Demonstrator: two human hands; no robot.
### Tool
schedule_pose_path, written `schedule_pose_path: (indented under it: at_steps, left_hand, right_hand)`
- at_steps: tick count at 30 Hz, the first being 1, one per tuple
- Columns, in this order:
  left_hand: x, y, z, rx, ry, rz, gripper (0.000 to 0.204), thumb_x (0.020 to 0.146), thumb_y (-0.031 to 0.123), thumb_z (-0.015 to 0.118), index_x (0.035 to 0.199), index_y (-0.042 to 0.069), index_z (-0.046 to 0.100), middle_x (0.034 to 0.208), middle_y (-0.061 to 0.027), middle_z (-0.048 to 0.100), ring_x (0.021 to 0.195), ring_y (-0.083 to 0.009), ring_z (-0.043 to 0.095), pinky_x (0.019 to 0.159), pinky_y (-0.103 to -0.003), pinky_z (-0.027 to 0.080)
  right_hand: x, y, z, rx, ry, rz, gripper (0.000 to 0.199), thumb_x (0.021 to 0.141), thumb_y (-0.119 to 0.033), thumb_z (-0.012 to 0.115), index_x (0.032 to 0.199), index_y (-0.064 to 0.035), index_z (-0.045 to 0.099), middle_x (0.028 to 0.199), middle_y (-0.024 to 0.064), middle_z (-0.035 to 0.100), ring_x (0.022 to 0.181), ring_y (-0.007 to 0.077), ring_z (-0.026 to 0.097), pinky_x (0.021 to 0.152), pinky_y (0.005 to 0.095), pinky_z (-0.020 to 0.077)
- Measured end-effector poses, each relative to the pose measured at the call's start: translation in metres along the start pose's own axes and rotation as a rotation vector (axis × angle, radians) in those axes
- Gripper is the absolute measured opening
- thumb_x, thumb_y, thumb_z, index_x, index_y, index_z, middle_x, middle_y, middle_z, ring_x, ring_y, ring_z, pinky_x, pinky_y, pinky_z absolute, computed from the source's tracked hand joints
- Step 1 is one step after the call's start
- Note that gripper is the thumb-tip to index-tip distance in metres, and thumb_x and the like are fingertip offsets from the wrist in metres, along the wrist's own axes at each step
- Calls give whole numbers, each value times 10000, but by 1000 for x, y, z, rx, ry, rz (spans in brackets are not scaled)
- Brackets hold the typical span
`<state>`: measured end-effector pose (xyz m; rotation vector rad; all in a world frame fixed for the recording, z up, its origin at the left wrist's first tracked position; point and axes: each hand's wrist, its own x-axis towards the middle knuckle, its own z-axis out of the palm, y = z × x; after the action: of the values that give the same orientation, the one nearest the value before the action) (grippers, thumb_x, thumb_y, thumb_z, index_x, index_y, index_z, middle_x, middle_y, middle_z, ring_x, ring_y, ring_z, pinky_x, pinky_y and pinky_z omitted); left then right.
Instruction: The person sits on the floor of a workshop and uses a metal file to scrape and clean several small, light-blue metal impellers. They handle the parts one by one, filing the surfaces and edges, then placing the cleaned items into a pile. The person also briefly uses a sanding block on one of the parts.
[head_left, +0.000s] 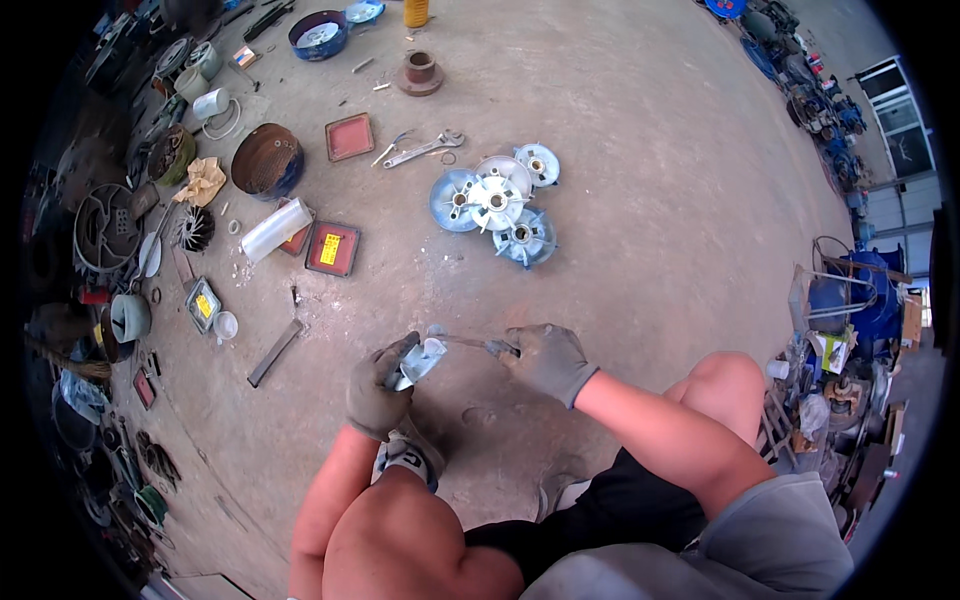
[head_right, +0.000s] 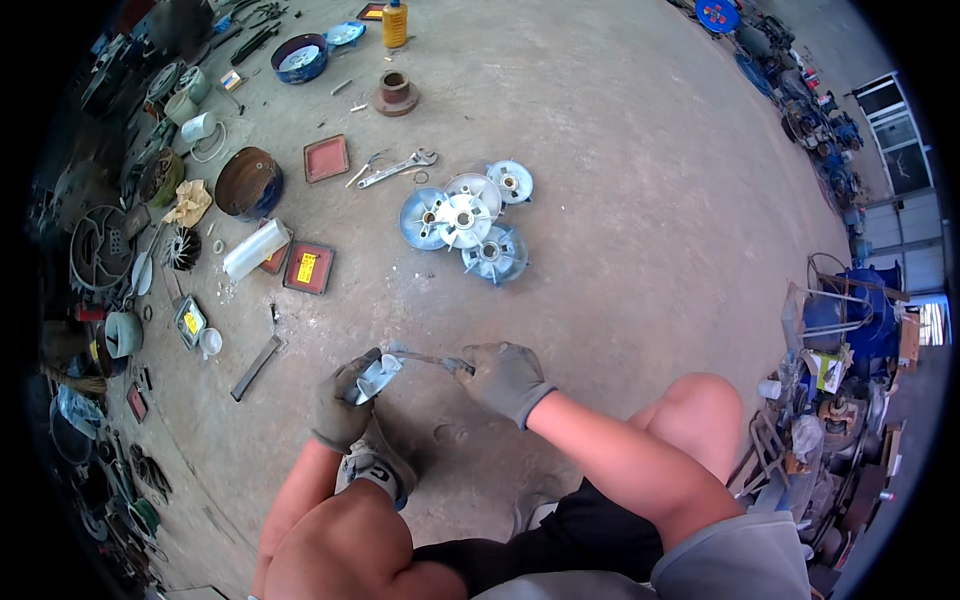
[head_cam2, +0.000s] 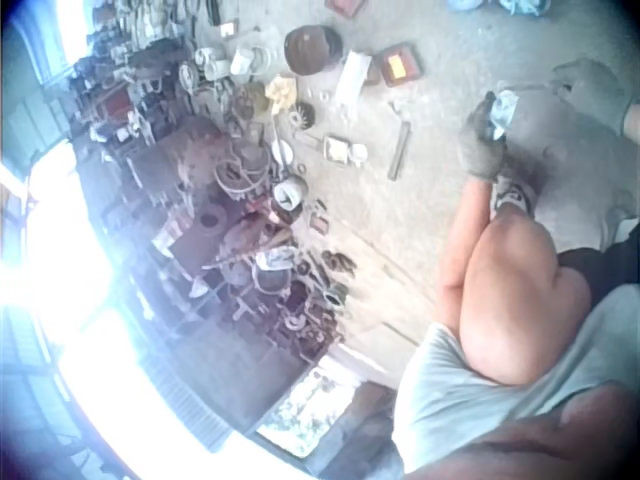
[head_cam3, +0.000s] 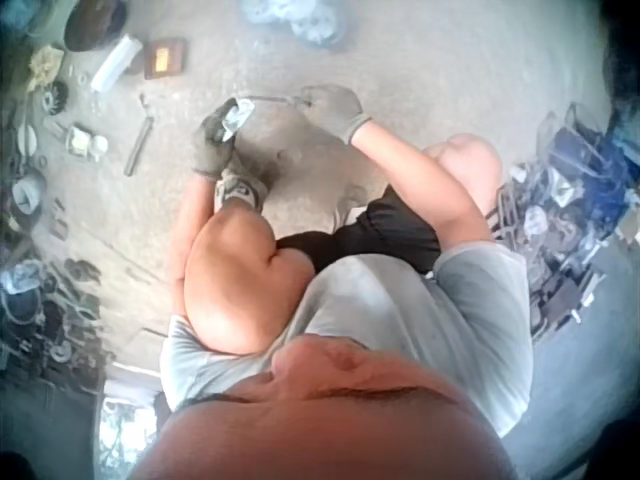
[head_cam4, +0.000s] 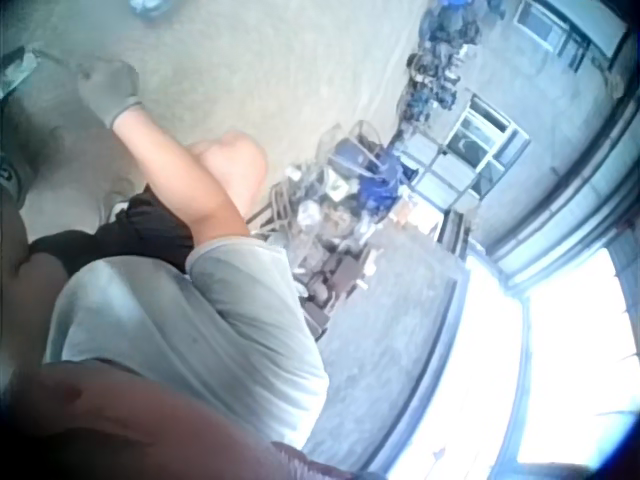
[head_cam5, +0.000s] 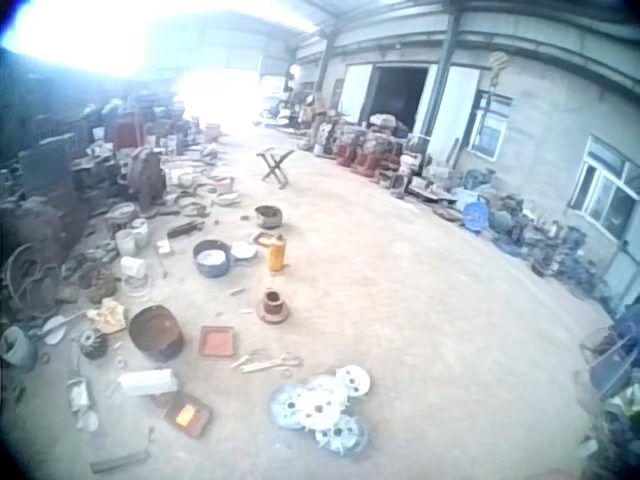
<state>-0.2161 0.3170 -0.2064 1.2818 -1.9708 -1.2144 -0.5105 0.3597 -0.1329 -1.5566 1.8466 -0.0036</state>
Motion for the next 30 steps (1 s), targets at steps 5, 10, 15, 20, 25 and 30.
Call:
schedule_pose_path:
  at_steps: [5, 10, 15, 20, 25, 30]
  left_hand:
    - [5, 7, 2, 44, -2, 23, 586, 757, -86, 665, 1322, 53, 732, 1252, -176, 770, 1145, -388, 731, 995, -441, 580]
    - [0, 1, 8, -138, 74, -95, 476, 823, -78, 694, 1288, 15, 733, 1223, -193, 779, 1119, -326, 758, 956, -405, 592]
    - [-5, 17, 8, -134, 60, -116, 374, 886, -47, 743, 1256, 7, 731, 1145, -156, 801, 999, -273, 791, 869, -377, 612]
    - [-9, -10, 13, -88, 22, -88, 335, 958, 76, 773, 1280, 10, 708, 1110, -143, 807, 892, -179, 758, 802, -329, 595]
    - [-7, 10, 16, 112, 71, 63, 368, 796, -17, 772, 1156, 56, 771, 959, -135, 777, 834, -314, 749, 769, -382, 599]
    - [-7, 12, 11, -38, 128, 5, 350, 825, -26, 776, 1170, 24, 747, 1105, -178, 790, 978, -342, 783, 839, -413, 617]
  right_hand:
    - [32, 22, 0, -38, 55, -24, 458, 1022, -548, 610, 1122, -146, 806, 1023, 160, 791, 971, 380, 756, 891, 496, 586]
    - [20, 15, 13, -1, 97, -60, 482, 1020, -571, 602, 1069, -138, 808, 1006, 173, 791, 966, 386, 759, 886, 509, 587]
    - [50, 54, -12, -90, 2, 184, 505, 1025, -577, 584, 1069, -121, 798, 997, 181, 789, 977, 408, 756, 894, 534, 581]
    - [16, 7, 22, 21, 26, -22, 533, 1033, -575, 560, 1089, -107, 808, 1032, 185, 791, 1027, 391, 754, 952, 530, 572]
    - [32, 74, 5, -197, -121, -28, 501, 1036, -554, 559, 1139, -133, 810, 1116, 178, 782, 1059, 387, 743, 986, 525, 561]
    - [29, 38, -17, -15, -37, -43, 529, 1052, -571, 530, 1182, -143, 812, 1130, 166, 787, 1056, 383, 746, 997, 509, 559]
